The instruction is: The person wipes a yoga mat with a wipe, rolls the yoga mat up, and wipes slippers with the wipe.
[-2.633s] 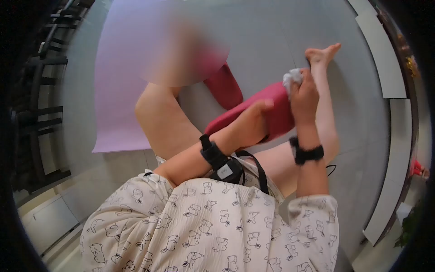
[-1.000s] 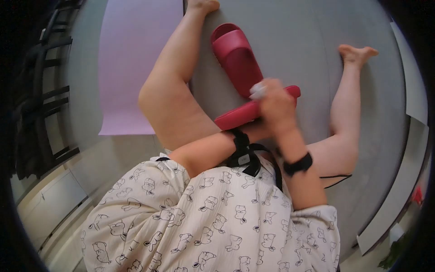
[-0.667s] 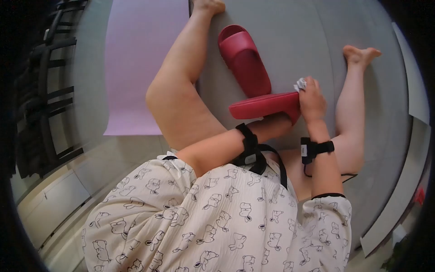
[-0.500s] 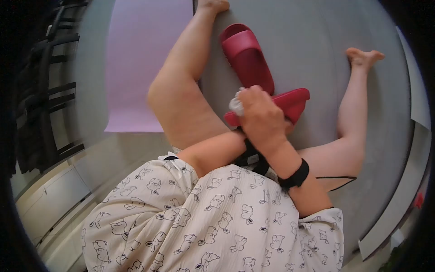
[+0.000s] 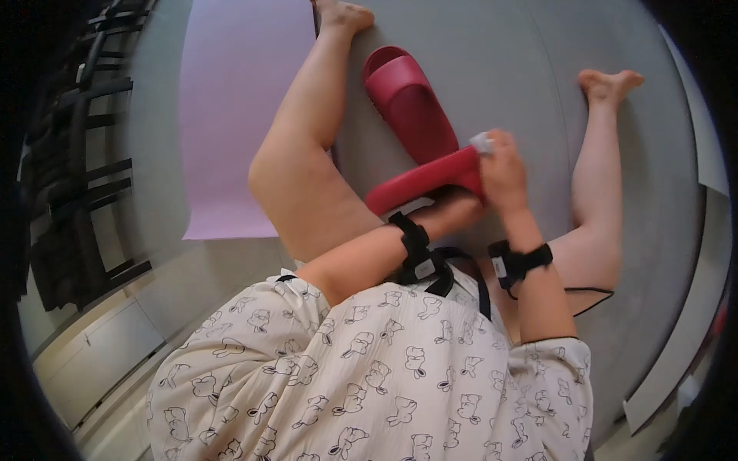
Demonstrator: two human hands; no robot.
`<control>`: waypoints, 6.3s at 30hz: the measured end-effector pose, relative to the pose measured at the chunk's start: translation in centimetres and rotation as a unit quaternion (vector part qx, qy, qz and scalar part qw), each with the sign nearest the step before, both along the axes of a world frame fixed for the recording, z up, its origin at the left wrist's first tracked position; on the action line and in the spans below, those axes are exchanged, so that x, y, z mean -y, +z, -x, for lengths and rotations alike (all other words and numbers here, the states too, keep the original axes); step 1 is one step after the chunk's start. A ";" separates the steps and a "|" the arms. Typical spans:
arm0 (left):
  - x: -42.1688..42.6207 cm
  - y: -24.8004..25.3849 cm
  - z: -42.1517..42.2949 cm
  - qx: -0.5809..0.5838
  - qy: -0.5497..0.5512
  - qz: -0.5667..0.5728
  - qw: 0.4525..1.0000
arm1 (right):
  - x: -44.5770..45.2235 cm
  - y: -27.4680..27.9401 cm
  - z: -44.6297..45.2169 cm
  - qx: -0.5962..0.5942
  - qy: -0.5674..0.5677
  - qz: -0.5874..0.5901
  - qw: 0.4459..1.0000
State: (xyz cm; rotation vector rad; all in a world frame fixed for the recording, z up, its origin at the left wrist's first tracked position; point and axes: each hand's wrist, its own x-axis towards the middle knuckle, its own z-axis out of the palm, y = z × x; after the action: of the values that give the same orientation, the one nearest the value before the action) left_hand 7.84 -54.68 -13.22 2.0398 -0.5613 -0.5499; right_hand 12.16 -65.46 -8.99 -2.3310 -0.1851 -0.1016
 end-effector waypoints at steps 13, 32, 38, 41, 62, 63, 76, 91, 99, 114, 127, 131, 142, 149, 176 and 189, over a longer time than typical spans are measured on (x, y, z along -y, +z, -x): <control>-2.3 -1.6 2.5 0.093 0.076 0.014 0.993 | 3.5 0.3 1.2 -0.211 0.014 0.144 0.967; -3.9 -0.6 1.7 0.074 0.083 0.033 0.993 | 8.4 -1.2 2.5 -0.556 -0.243 -0.332 0.722; -5.7 1.0 0.7 -0.062 0.099 0.231 0.966 | 7.5 1.7 2.7 -0.399 -0.241 -0.555 0.689; -8.1 4.1 -1.2 0.220 -0.058 -0.035 0.973 | 9.6 0.6 2.6 -0.350 -0.264 -0.561 0.703; -11.6 6.1 0.6 -0.539 0.268 0.282 0.747 | -0.8 -2.2 1.9 0.030 -0.053 0.127 0.990; -11.6 6.0 0.6 -0.541 0.252 0.296 0.746 | -3.1 -1.0 2.8 0.054 0.012 0.064 0.996; -11.5 4.1 1.7 -0.520 0.266 0.289 0.759 | -0.1 -2.3 3.4 0.001 0.022 0.041 0.999; -11.5 3.2 1.0 -0.504 0.259 0.316 0.761 | -5.0 0.1 2.2 -0.124 -0.050 0.111 0.985; -11.3 3.9 1.2 -0.489 0.242 0.293 0.785 | 2.1 -3.7 -1.9 -0.073 -0.073 0.229 0.968; -11.2 2.2 1.6 -0.429 0.266 0.272 0.819 | 3.9 -4.2 -4.1 -0.193 -0.098 0.296 0.930; -11.4 1.7 2.3 -0.432 0.295 0.247 0.816 | 2.5 -4.1 -3.6 -0.185 -0.106 0.284 0.935; -11.8 0.0 2.1 -0.388 0.280 0.248 0.842 | 4.9 -5.5 -4.6 -0.248 -0.170 0.220 0.928; -11.3 1.9 1.7 -0.411 0.303 0.247 0.824 | 4.6 -4.3 -4.3 -0.223 -0.139 0.244 0.934; -11.2 0.8 1.9 -0.416 0.299 0.318 0.798 | -5.9 -4.2 -0.2 -0.128 0.059 0.143 0.980; -10.0 3.0 0.3 -0.525 0.223 0.560 0.601 | -10.1 1.3 1.5 -0.061 0.028 0.184 0.981; -10.2 4.8 -0.2 -0.547 0.203 0.508 0.634 | -1.5 1.0 0.4 -0.176 -0.058 -0.080 0.980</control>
State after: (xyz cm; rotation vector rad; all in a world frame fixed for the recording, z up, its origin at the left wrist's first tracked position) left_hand 8.04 -44.47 -8.45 0.4504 0.3355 -0.8030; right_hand 11.73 -63.95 -8.02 -2.1573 0.1315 0.2299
